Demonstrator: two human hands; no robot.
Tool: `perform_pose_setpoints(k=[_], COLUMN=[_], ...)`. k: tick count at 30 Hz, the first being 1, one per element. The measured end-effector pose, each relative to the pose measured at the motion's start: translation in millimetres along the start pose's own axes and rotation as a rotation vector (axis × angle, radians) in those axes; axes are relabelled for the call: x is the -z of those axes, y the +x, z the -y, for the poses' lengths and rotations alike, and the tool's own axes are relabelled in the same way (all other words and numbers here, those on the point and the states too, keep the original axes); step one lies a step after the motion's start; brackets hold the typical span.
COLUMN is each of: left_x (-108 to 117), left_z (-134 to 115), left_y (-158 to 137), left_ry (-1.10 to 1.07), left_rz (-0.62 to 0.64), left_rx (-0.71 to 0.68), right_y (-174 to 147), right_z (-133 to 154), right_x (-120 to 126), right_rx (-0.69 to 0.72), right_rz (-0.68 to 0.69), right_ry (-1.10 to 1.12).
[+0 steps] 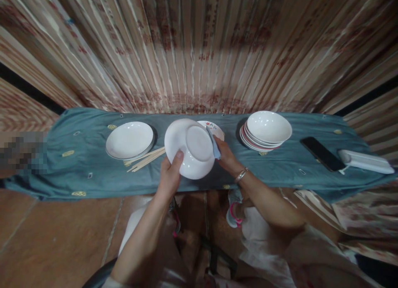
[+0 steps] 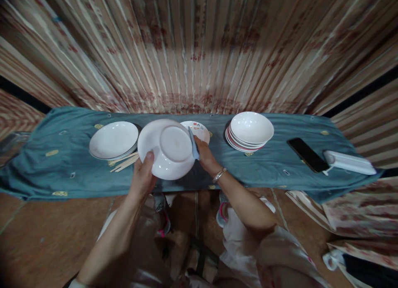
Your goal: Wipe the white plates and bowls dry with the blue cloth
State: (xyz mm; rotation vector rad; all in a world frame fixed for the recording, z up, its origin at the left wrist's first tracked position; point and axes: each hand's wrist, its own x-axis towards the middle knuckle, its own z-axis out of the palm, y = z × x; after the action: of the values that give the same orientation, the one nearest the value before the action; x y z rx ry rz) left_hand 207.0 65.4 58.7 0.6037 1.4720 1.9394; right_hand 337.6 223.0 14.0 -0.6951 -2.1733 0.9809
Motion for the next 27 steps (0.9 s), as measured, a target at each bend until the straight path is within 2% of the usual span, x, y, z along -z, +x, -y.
perform_pose_setpoints(k=[2, 4, 8, 10, 14, 17, 19, 23, 27], left_x=[0, 1, 3, 4, 8, 7, 4, -4, -7], left_z=[1, 3, 6, 6, 3, 0, -1, 3, 15], left_y=[2, 4, 7, 8, 11, 12, 13, 13, 17], left_ry=[0.007, 0.013, 0.043, 0.095, 0.271, 0.366, 0.398, 0.461, 0.602], left_rz=[-0.015, -0.028, -0.049, -0.052, -0.011, 0.014, 0.034, 0.135, 0.296], left_rx=[-0.018, -0.042, -0.090, -0.116, -0.171, -0.199, -0.218, -0.273, -0.432], right_y=[-4, -6, -7, -8, -15, -19, -20, -14, -8], right_z=[8, 16, 31, 38, 51, 59, 62, 61, 60], right_x=[-11, -22, -36, -39, -38, -32, -25, -9, 9], right_rx=[-0.186, -0.274, -0.621, -0.715, -0.726, -0.680, -0.627, -0.529, -0.465], right_rz=[-0.046, -0.050, 0.007, 0.023, 0.122, 0.265, 0.311, 0.261, 0.134], right_ry=[0.196, 0.275, 0.621, 0.752, 0.810, 0.724, 0.646, 0.538, 0.513])
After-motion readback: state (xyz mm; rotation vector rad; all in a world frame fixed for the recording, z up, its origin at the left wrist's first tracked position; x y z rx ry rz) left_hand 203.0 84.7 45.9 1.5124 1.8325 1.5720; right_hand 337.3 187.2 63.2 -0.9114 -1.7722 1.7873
